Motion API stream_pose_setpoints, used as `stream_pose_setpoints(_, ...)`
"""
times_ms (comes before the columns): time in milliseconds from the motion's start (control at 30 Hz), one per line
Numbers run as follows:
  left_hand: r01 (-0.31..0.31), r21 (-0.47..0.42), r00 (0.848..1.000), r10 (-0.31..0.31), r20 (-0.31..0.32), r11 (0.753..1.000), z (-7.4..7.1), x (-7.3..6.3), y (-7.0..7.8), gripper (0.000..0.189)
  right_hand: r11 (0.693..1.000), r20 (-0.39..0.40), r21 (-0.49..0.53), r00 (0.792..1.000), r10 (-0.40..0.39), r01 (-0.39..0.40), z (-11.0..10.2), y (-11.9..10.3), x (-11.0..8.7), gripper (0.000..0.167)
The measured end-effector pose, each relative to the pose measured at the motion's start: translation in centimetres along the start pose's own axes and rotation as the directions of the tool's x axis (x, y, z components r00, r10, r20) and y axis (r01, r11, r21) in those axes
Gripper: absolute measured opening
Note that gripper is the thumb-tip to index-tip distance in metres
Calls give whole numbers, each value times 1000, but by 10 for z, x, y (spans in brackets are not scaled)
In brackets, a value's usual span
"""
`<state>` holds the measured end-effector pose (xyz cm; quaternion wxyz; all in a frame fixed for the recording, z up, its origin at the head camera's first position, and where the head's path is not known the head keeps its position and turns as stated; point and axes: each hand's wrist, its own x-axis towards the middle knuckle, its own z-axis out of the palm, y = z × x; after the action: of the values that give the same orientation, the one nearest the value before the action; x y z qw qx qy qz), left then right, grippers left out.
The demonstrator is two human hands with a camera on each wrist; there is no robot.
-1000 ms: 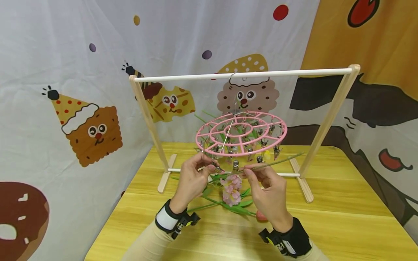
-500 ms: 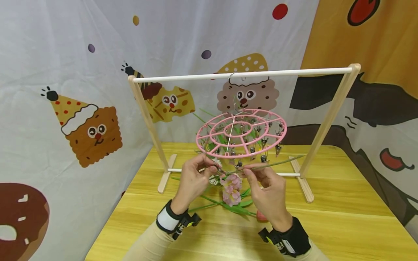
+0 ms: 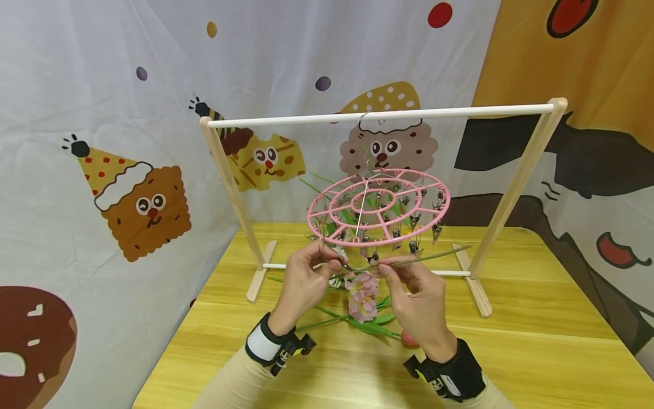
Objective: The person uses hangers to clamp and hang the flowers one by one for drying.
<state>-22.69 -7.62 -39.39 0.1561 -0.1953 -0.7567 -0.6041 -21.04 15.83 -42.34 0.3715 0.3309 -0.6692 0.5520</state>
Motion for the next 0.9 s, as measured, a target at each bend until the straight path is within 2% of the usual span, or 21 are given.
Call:
stream_pose_setpoints(233, -1, 27, 1000, 1, 3, 1000, -3, -1, 3, 11, 1000, 17, 1, 1000, -10, 10, 0, -3, 2, 38)
stream_pose_setpoints(500, 8, -45, 999, -6, 33, 999, -2, -2, 2, 10, 1000, 33, -13, 999, -22, 22, 2, -4, 2, 40)
stream_pose_setpoints(800, 10, -4, 999, -9, 44, 1000, -2, -4, 2, 2, 1000, 45, -18, 999, -21, 22, 2, -8, 2, 43)
stream_pose_setpoints(900, 0, 10, 998, -1, 62, 1000, -3, -5, 0, 7, 1000, 59, -14, 998, 0, 1, 1, -8, 0, 43)
